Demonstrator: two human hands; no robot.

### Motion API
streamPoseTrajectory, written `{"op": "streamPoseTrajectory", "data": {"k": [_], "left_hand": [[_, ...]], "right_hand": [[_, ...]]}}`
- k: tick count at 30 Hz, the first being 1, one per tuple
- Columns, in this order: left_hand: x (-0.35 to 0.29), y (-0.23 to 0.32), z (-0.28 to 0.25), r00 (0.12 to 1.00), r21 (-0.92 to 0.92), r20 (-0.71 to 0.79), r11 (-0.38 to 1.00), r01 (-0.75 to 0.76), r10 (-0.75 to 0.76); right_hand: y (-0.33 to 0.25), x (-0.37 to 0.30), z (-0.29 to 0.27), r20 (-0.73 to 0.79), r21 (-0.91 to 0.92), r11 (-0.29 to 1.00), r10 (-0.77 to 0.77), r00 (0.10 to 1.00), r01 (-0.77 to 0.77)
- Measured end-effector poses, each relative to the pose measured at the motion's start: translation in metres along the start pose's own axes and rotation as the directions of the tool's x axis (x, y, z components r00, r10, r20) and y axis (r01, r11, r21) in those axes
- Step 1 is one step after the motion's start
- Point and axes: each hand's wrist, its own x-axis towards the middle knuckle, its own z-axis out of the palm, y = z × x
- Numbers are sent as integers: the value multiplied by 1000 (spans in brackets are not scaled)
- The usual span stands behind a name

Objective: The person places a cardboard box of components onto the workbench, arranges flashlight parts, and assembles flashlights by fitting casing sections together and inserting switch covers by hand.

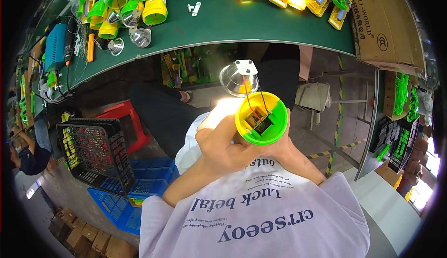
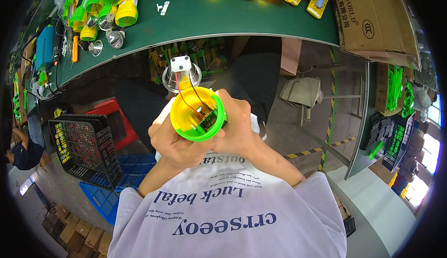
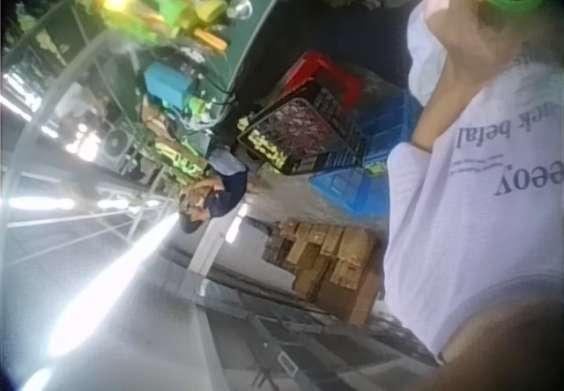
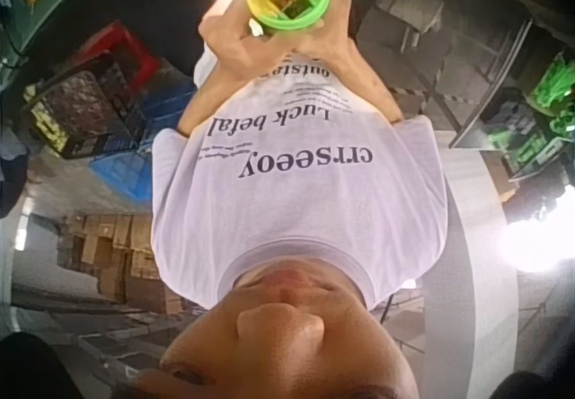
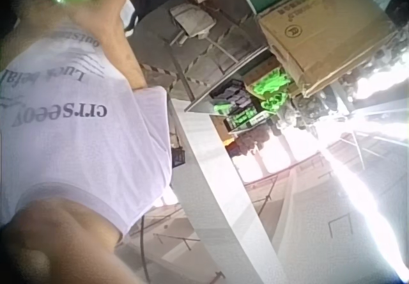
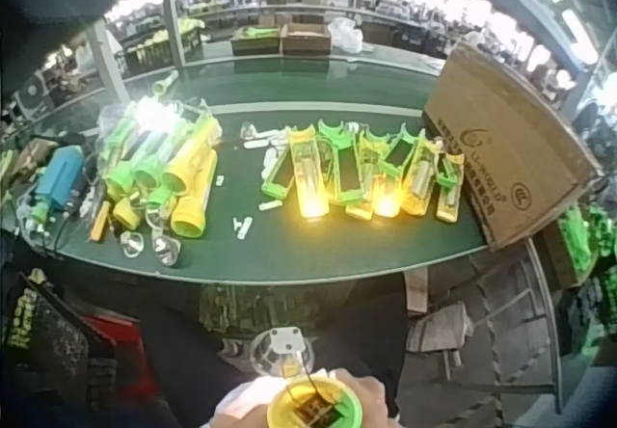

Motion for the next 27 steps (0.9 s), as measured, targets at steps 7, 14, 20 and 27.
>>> {"op": "streamPoseTrajectory", "data": {"k": [7,14,20,27], "left_hand": [[4,5,3,992,-214,13,969,127,-127],[9,10,-1,997,-65,-58,997,52,-56],[2,-1,-4,990,-141,-103,987,81,-96],[12,2,0,874,-605,13,693,394,-486]], "right_hand": [[-20,20,-3,37,-27,999,-21,999,22],[-15,26,-2,32,-297,884,-369,929,361],[-8,17,7,-18,-281,933,-239,971,224],[3,12,-5,37,-363,926,-97,995,104]]}}
